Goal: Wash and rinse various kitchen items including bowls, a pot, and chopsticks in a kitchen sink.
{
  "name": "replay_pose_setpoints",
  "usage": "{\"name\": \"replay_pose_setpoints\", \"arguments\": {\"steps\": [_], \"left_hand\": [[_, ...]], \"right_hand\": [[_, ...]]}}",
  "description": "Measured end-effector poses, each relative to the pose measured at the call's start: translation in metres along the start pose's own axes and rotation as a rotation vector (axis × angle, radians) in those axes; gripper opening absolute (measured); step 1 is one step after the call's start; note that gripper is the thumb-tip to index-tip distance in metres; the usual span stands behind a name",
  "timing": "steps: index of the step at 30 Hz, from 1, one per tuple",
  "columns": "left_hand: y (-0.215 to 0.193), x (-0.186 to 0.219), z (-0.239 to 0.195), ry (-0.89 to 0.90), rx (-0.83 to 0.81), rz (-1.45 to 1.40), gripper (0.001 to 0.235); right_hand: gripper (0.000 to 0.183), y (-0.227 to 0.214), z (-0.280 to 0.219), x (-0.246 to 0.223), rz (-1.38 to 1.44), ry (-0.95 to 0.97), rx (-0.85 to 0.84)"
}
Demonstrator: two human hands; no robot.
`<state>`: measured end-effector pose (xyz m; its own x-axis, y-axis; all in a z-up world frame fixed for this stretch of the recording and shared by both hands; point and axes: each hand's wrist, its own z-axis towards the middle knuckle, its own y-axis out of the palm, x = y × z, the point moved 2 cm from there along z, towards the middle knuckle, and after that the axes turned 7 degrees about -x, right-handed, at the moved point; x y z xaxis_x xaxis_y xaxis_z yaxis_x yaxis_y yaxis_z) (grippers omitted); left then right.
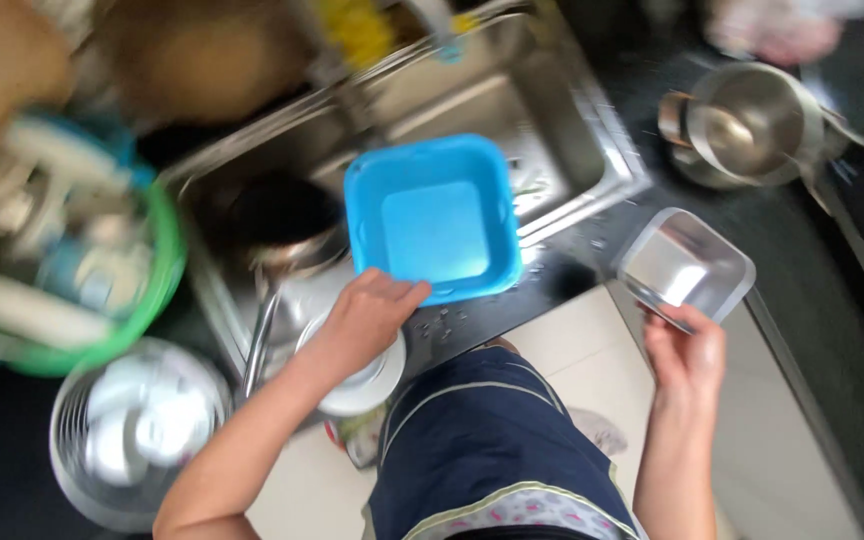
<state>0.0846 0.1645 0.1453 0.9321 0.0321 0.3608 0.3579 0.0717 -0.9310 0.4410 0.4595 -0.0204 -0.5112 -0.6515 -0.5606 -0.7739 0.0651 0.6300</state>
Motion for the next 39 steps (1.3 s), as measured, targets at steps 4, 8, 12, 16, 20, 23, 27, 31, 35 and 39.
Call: {"name": "replay_pose_setpoints", "arguments": {"steps": [4,8,12,16,20,23,27,31,35,39], "left_hand": [[-0.049,0.016,-0.056,-0.231,0.102,-0.123,0.044],[-0.088,0.055,-0.124,-0.478,0.216,-0.251,0.055],[-0.090,0.104,-0.187,-0.676,0.398,-0.309,0.054],[-0.053,0.157,-0.248,-0.924,0.450,-0.359,0.052],[-0.014,0.204,-0.282,-1.150,0.454,-0.396,0.049],[0.026,0.222,-0.295,-1.246,0.423,-0.444,0.054],[0.067,0.234,-0.303,-1.327,0.347,-0.546,0.057],[0.096,0.240,-0.305,-1.309,0.442,-0.536,0.054],[0.114,0.234,-0.303,-1.361,0.408,-0.572,0.059],[0.138,0.225,-0.303,-1.365,0.393,-0.568,0.055]], "right_hand": [[0.047,0.053,0.002,0.010,-0.088,0.080,-0.110],[0.049,0.098,0.019,0.038,-0.199,0.250,-0.290],[0.028,0.130,0.053,0.075,-0.332,0.413,-0.317],[0.022,0.213,0.030,0.115,-0.421,0.514,-0.474],[0.031,0.293,-0.008,0.165,-0.774,0.440,-0.838],[0.037,0.333,-0.020,0.211,-0.849,0.470,-1.017],[0.051,0.387,-0.046,0.274,-0.923,0.366,-1.196],[0.060,0.431,-0.058,0.336,-0.909,0.220,-1.347],[0.066,0.454,-0.035,0.410,-0.934,-0.125,-1.518],[0.088,0.487,-0.086,0.428,-1.182,-0.850,-1.608]]}}
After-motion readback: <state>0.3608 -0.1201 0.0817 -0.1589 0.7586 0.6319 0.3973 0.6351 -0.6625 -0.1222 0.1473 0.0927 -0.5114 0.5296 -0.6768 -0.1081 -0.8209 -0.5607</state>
